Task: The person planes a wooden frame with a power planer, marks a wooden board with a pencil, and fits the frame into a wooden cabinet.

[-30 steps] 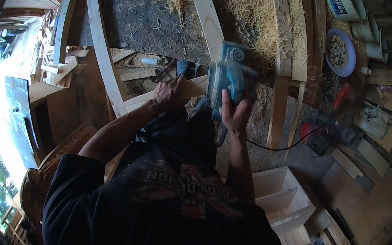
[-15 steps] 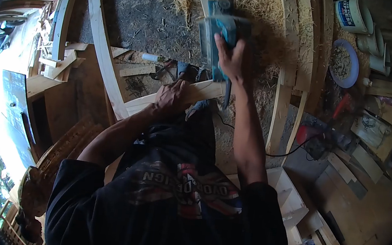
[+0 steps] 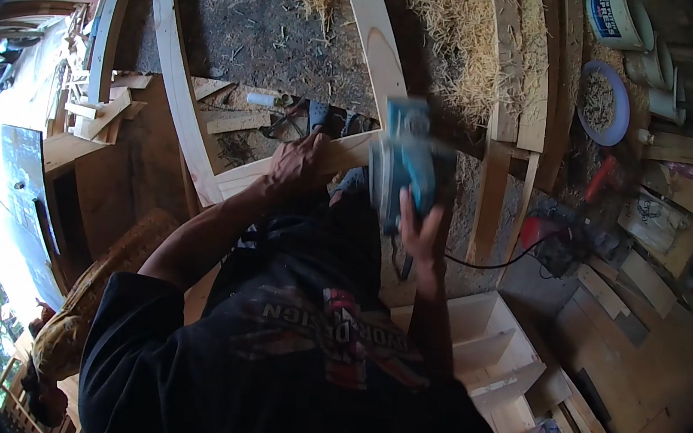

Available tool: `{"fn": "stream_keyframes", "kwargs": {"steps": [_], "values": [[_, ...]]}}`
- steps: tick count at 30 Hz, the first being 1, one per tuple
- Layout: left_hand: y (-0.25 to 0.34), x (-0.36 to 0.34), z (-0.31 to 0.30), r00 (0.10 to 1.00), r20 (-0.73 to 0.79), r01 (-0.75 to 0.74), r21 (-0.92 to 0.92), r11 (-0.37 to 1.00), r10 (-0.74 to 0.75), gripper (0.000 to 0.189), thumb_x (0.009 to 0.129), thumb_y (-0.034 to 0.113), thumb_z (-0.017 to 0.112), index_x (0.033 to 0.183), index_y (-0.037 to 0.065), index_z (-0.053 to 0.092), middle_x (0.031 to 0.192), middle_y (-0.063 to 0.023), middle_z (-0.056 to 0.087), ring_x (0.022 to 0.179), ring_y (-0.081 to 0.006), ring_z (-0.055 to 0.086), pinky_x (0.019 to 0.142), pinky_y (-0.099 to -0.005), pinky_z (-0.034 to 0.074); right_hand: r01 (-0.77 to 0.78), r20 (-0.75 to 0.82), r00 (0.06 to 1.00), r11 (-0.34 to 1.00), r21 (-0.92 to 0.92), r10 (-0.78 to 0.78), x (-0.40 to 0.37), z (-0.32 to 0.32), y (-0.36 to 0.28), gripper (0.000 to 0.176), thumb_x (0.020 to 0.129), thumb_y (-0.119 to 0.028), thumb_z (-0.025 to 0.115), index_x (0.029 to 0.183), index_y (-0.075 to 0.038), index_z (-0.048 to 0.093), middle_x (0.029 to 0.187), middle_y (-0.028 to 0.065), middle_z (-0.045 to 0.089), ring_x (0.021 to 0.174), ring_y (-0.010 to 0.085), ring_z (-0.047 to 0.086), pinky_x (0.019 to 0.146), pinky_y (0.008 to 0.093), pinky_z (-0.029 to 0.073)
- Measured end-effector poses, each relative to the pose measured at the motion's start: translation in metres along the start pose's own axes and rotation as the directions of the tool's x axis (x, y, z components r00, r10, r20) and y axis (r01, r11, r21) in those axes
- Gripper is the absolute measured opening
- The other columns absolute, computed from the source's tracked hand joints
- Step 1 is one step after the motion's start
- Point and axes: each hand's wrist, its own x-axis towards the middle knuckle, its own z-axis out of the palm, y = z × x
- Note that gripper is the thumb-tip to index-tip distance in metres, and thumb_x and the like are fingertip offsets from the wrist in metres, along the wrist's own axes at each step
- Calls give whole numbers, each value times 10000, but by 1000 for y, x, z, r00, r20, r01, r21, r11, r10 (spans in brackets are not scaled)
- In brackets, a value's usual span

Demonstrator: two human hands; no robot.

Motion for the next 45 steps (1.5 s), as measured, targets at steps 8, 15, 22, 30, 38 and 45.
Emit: {"fn": "stream_keyframes", "kwargs": {"steps": [8, 15, 22, 30, 38, 45], "values": [[-8, -6, 10, 992, -42, -123, -34, 992, 122, 435, 814, 267, 803, 1087, 50, 542, 985, -158, 646, 828, -373, 690, 616, -489, 555, -28, -59, 998, 998, 53, 31, -18, 3, -3, 364, 966, -247, 700, 1183, 39, 645, 988, 200, 705, 850, 388, 701, 762, 447, 550], [-2, -3, 2, 998, 61, 1, -37, 999, 1, 495, 803, 303, 815, 1121, 41, 540, 1025, -148, 631, 890, -385, 677, 671, -510, 546, 29, -44, 999, 984, 174, -21, 69, 26, -34, 369, 979, -299, 682, 1161, 21, 662, 964, 212, 713, 849, 367, 713, 757, 444, 550], [-9, -5, 6, 996, 72, 57, -64, 996, -52, 501, 817, 322, 802, 1115, 25, 530, 1023, -164, 611, 939, -390, 662, 664, -502, 538, 153, -17, 988, 984, 90, -152, 155, 51, -53, 387, 975, -338, 695, 1136, 13, 668, 941, 192, 718, 839, 318, 725, 734, 417, 550], [-12, -11, 9, 998, 50, 43, -54, 998, -41, 568, 822, 295, 797, 1207, -16, 517, 1083, -211, 643, 914, -412, 674, 723, -495, 549, 281, -70, 960, 937, 205, -273, 279, 94, -82, 325, 987, -360, 713, 977, -45, 634, 649, -14, 571, 418, 96, 509, 395, 293, 408], [-14, -12, 5, 997, 71, 47, -60, 997, -43, 674, 787, 306, 787, 1273, -68, 508, 1084, -234, 630, 904, -412, 673, 747, -493, 554, 403, -35, 915, 904, 140, -402, 397, 123, -116, 373, 996, -359, 694, 808, -44, 625, 536, -13, 525, 377, 120, 542, 376, 302, 429], [-10, -1, -8, 998, 44, 50, -137, 989, -45, 466, 733, 194, 768, 1061, -7, 507, 926, -173, 573, 818, -370, 647, 691, -456, 554, 437, -23, 900, 899, 21, -436, 471, 138, -164, 550, 991, -419, 670, 596, -40, 612, 472, 29, 556, 406, 177, 634, 417, 337, 490]]}}
